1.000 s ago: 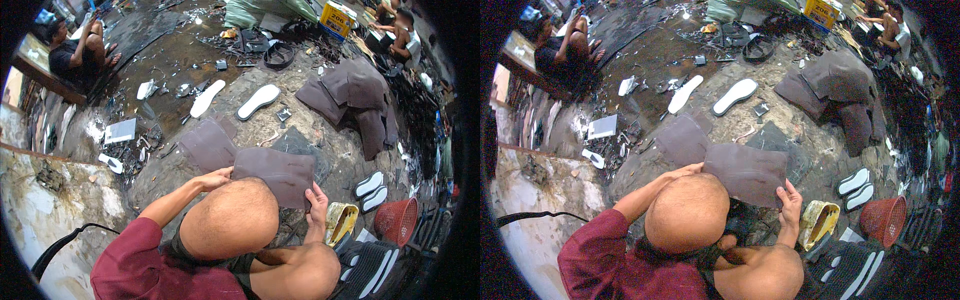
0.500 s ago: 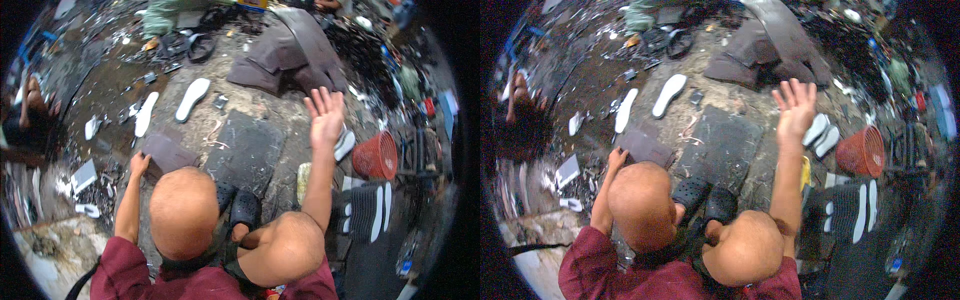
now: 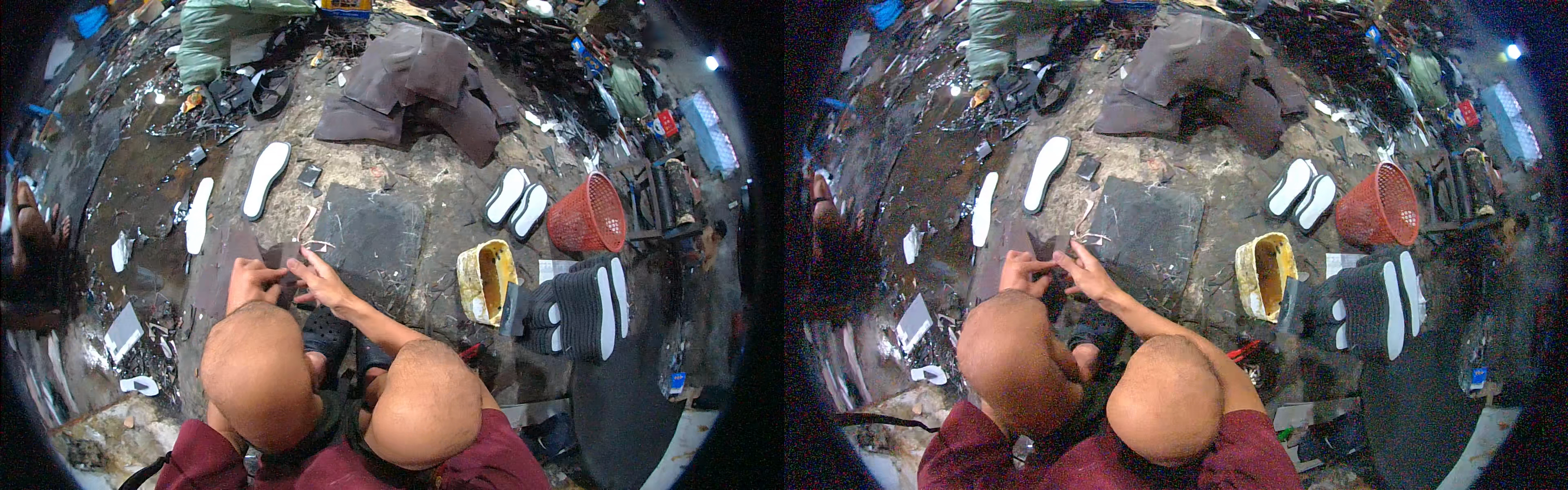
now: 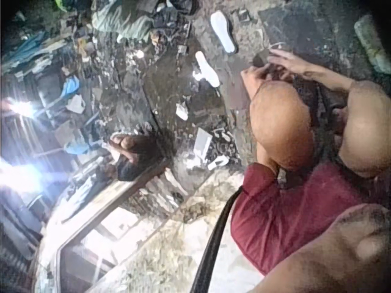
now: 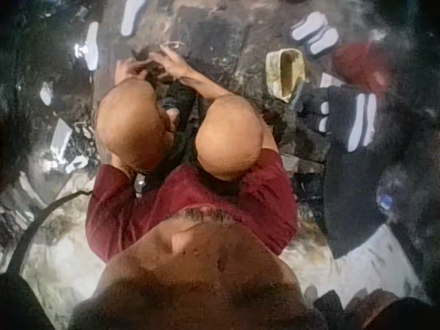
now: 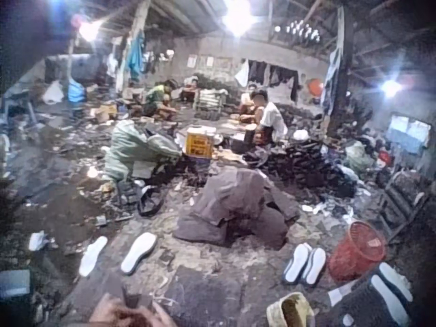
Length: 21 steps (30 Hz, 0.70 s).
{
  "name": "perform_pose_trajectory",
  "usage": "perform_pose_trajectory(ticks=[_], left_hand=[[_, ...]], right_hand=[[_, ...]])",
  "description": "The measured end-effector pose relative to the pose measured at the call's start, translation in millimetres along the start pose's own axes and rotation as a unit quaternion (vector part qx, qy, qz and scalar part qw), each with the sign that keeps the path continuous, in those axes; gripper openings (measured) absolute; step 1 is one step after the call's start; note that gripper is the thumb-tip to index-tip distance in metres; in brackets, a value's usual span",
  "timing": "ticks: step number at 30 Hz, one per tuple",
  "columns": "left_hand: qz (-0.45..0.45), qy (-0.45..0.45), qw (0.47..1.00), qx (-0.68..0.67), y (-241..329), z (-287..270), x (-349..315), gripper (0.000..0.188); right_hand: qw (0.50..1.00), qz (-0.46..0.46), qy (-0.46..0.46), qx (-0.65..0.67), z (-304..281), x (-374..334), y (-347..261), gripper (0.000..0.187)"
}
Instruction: The person sits on the ground and repeatedly picks up, flips, and places down brown shoe insoles. They handle the insoles one at a time, turning them over to show different sides, and occasionally move them between piles on the floor.
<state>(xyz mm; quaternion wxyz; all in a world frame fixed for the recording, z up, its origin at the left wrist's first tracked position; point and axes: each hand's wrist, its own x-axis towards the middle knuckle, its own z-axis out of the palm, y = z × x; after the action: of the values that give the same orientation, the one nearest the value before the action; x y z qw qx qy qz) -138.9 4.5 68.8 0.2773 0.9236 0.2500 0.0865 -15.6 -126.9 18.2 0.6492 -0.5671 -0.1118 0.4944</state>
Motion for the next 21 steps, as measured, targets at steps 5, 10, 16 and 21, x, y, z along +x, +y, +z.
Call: perform_pose_trajectory(ticks=[5,10,16,21], left_hand=[[-0.138,0.075,0.987,0.021,4,-2,-7,0.029],[-0.212,0.177,0.954,0.120,-143,2,-40,0.040],[-0.248,0.132,0.950,0.138,-184,38,-42,0.039],[-0.180,0.251,0.935,0.173,-183,57,1,0.031]], right_hand=[[0.989,-0.041,0.076,-0.118,-26,9,36,0.051],[0.978,-0.116,0.082,-0.149,-54,-18,1,0.046],[0.955,-0.186,0.208,-0.103,-187,-27,-23,0.044],[0.769,-0.056,0.362,-0.524,-243,-1,-67,0.058]])
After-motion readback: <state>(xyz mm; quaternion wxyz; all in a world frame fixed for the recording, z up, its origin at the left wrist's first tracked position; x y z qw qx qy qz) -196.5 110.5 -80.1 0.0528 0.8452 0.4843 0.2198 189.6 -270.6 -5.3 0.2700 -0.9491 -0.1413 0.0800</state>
